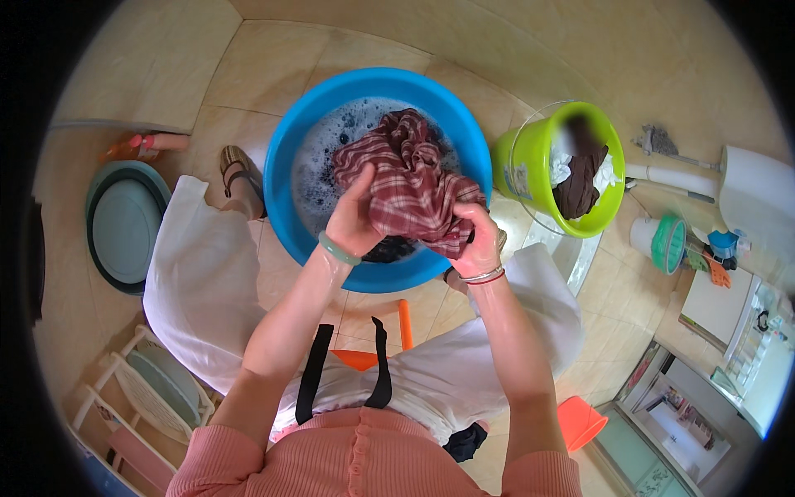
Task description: The person hand-washes clothes in a blue basin filled with soapy water. They scrub and rinse a dark garment and a plaid shirt, then transfer the wet items into a green bucket. The person also briefly handles a small cloth from a nearby shelf.
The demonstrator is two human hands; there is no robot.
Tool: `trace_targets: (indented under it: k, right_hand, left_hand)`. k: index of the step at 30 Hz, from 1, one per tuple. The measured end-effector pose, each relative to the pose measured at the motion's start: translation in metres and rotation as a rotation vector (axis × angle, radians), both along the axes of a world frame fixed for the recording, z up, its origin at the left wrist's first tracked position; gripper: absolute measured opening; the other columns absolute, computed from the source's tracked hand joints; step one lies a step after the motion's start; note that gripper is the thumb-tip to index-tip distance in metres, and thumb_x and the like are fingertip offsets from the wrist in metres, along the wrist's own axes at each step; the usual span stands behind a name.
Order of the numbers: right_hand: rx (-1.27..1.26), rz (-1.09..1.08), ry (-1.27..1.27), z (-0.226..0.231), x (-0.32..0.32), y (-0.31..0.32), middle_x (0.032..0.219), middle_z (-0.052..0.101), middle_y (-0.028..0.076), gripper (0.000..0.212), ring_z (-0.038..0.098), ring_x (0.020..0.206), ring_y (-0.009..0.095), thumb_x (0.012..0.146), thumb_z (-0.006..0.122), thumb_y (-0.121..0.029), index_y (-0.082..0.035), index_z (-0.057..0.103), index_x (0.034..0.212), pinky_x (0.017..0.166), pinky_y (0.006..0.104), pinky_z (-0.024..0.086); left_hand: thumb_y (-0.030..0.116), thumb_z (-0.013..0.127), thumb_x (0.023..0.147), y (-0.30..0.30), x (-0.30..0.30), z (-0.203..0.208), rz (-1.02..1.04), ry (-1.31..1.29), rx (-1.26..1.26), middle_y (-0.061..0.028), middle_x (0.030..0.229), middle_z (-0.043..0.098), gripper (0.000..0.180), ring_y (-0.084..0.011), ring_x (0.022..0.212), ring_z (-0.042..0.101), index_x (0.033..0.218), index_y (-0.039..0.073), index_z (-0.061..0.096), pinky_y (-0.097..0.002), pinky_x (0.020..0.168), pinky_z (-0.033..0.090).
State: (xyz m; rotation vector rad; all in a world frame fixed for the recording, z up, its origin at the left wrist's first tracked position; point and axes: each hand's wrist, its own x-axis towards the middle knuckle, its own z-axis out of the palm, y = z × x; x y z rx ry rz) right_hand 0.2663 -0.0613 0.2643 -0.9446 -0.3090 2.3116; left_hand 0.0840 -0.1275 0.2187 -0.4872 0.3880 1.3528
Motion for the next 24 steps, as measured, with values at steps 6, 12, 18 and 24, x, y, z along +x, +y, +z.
trace_targets:
  k: [6, 12, 18, 24]
  right_hand:
    - [0.0, -0.02, 0.038, -0.005, -0.008, -0.004, 0.123, 0.058, 0.009, 0.033, 0.056, 0.114, 0.025, 0.094, 0.052, -0.012, -0.005, 0.052, 0.126, 0.098, 0.0434, 0.045]
    - [0.236, 0.067, -0.187, 0.008, -0.031, -0.018, 0.114, 0.063, 0.009, 0.03, 0.061, 0.106, 0.02, 0.091, 0.057, -0.007, -0.001, 0.056, 0.121, 0.089, 0.0369, 0.051]
    - [1.645, 0.587, -1.315, -0.063, -0.057, -0.056, 0.068, 0.063, 0.018, 0.024, 0.064, 0.06, 0.02, 0.09, 0.063, -0.024, -0.001, 0.066, 0.097, 0.051, 0.0344, 0.043]
    - [0.621, 0.104, -1.162, -0.095, -0.048, -0.003, 0.081, 0.068, 0.02, 0.037, 0.067, 0.082, 0.029, 0.091, 0.058, -0.03, 0.006, 0.066, 0.087, 0.074, 0.0398, 0.049]
  left_hand:
    - [0.035, 0.061, 0.092, -0.006, 0.016, -0.02, 0.007, 0.201, -0.254, -0.007, 0.121, 0.061, 0.043, -0.0248, 0.109, 0.059, 0.124, 0.008, 0.054, -0.0407, 0.096, 0.046]
    - [0.043, 0.055, 0.094, -0.007, 0.008, -0.044, 0.084, 0.215, -0.189, -0.0069, 0.128, 0.057, 0.05, -0.0222, 0.116, 0.055, 0.13, 0.008, 0.051, -0.0366, 0.097, 0.045]
    - [0.034, 0.053, 0.095, -0.008, 0.03, -0.035, -0.338, 1.275, -0.337, -0.0037, 0.098, 0.067, 0.042, -0.02, 0.083, 0.062, 0.119, 0.0, 0.057, -0.0317, 0.074, 0.05]
    - [0.037, 0.05, 0.096, -0.014, 0.049, -0.033, 0.079, 0.384, -0.42, -0.008, 0.119, 0.061, 0.042, -0.0215, 0.104, 0.06, 0.121, 0.004, 0.055, -0.0357, 0.09, 0.048]
